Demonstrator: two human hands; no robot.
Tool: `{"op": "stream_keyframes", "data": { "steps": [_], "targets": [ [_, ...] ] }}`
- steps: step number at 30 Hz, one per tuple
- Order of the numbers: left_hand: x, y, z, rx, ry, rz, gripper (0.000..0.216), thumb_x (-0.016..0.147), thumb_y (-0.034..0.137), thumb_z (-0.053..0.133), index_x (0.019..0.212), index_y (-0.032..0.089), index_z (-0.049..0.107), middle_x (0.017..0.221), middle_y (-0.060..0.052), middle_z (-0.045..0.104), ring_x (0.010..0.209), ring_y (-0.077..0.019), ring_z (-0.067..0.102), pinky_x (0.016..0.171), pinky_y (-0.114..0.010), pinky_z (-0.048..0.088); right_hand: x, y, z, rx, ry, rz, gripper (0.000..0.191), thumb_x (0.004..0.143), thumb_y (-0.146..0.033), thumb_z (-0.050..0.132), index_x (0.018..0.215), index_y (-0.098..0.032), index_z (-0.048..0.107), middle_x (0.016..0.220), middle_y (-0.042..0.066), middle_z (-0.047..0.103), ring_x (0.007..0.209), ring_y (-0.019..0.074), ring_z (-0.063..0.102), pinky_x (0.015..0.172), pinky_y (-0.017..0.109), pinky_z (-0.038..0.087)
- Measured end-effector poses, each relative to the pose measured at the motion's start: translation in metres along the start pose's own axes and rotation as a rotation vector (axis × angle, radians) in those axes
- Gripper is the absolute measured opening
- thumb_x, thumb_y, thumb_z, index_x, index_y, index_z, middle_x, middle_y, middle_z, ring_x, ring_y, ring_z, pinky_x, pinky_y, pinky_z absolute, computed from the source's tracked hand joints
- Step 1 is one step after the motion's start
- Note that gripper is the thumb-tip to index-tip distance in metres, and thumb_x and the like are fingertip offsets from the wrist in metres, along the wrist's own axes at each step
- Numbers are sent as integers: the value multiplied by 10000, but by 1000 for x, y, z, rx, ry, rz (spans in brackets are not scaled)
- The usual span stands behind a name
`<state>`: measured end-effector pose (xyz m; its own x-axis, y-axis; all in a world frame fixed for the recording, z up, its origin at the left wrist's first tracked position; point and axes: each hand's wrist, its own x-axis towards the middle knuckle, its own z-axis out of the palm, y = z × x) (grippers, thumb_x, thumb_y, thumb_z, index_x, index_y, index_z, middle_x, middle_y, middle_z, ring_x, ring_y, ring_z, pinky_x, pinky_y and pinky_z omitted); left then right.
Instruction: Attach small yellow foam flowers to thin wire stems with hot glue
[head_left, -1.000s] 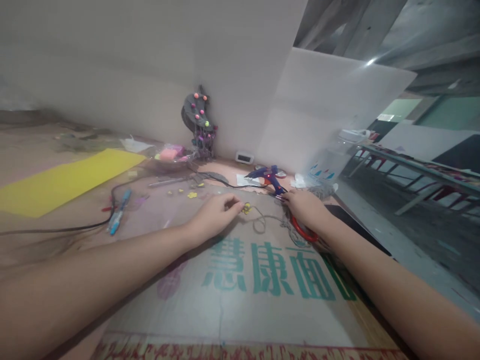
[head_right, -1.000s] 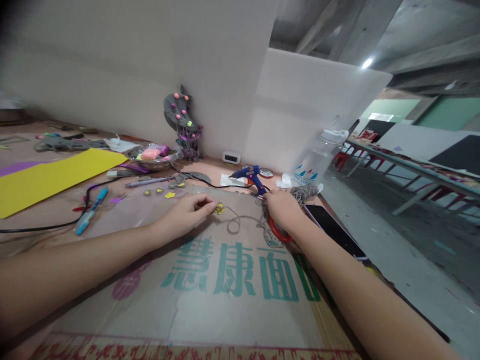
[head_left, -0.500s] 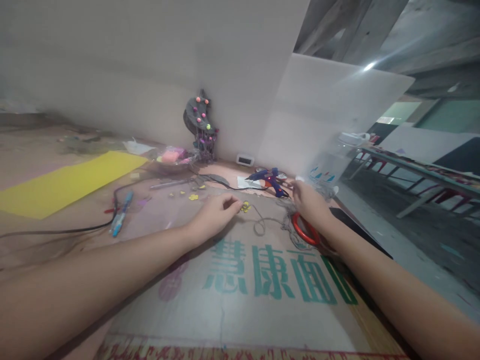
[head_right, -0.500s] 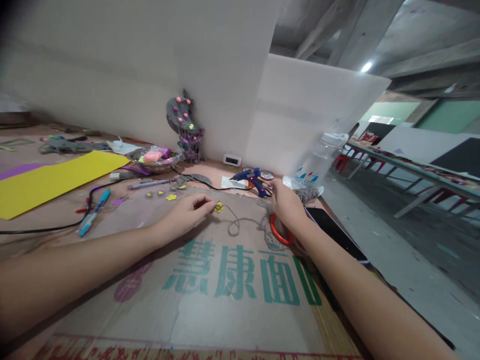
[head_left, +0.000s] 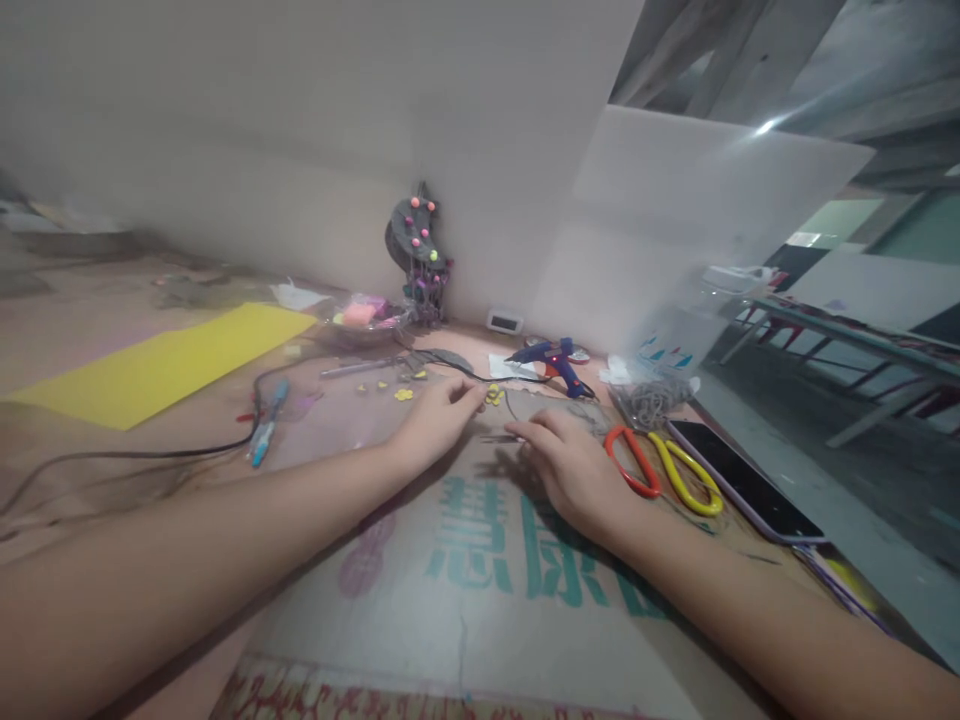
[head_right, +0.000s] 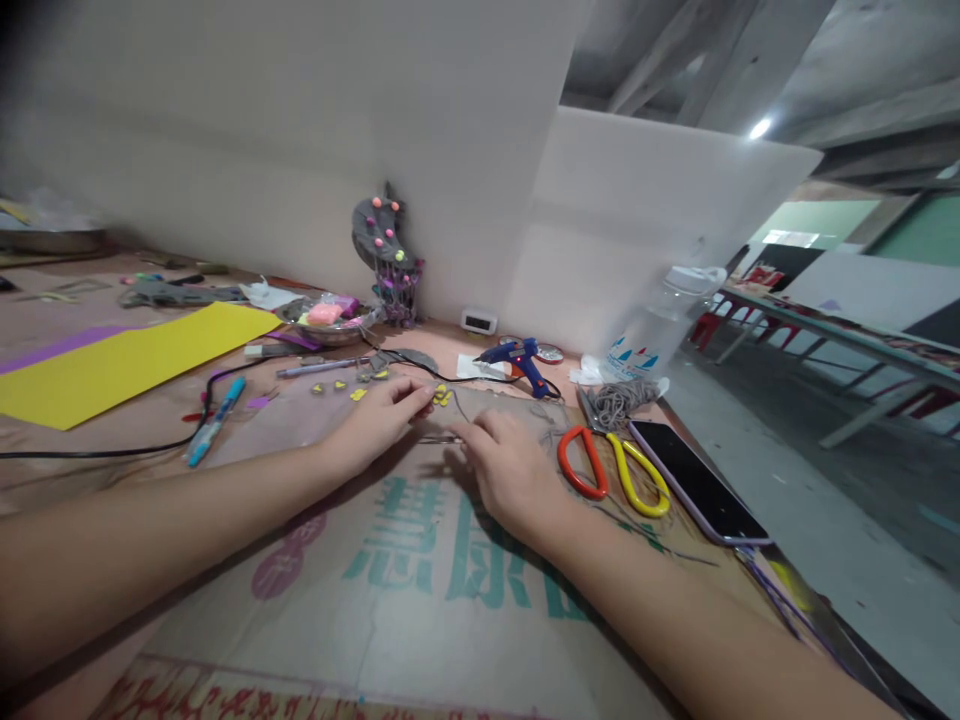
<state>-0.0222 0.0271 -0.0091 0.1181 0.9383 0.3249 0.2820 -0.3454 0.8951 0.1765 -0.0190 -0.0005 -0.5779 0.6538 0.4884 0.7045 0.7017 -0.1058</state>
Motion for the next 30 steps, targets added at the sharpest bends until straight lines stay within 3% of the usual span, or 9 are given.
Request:
{"op": "stream_keyframes", "data": {
  "steps": [8,12,17,30],
  "targets": [
    [0,4,-1,-53,55,9,284,876,350,475,654,178,519,690,4,567,684,-134,535,701,-268,423,2,15,4,-108,-50,174,348,980,-299,332,1131,-168,616,1003,126,601,909,241,592,807,368,465],
    [-1,5,-1,-45,54,32,261,867,354,484,683,178,541,695,2,569,680,-137,527,690,-269,413,2,22,9,-19,-21,216,337,971,-303,357,1127,-170,625,1063,123,665,1022,271,598,904,422,447],
    [-4,9,-1,-18,45,38,244,873,334,488,696,176,545,726,1,580,712,-138,530,707,-261,408,3,31,15,198,55,362,355,968,-330,362,1157,-181,622,1200,95,659,1143,245,579,992,425,426],
    [-8,10,-1,71,15,75,230,884,351,494,821,166,617,851,-21,651,819,-167,570,760,-270,412,4,24,12,236,87,298,377,969,-341,342,1146,-173,629,1173,106,672,1118,240,596,987,434,443]
  ]
}}
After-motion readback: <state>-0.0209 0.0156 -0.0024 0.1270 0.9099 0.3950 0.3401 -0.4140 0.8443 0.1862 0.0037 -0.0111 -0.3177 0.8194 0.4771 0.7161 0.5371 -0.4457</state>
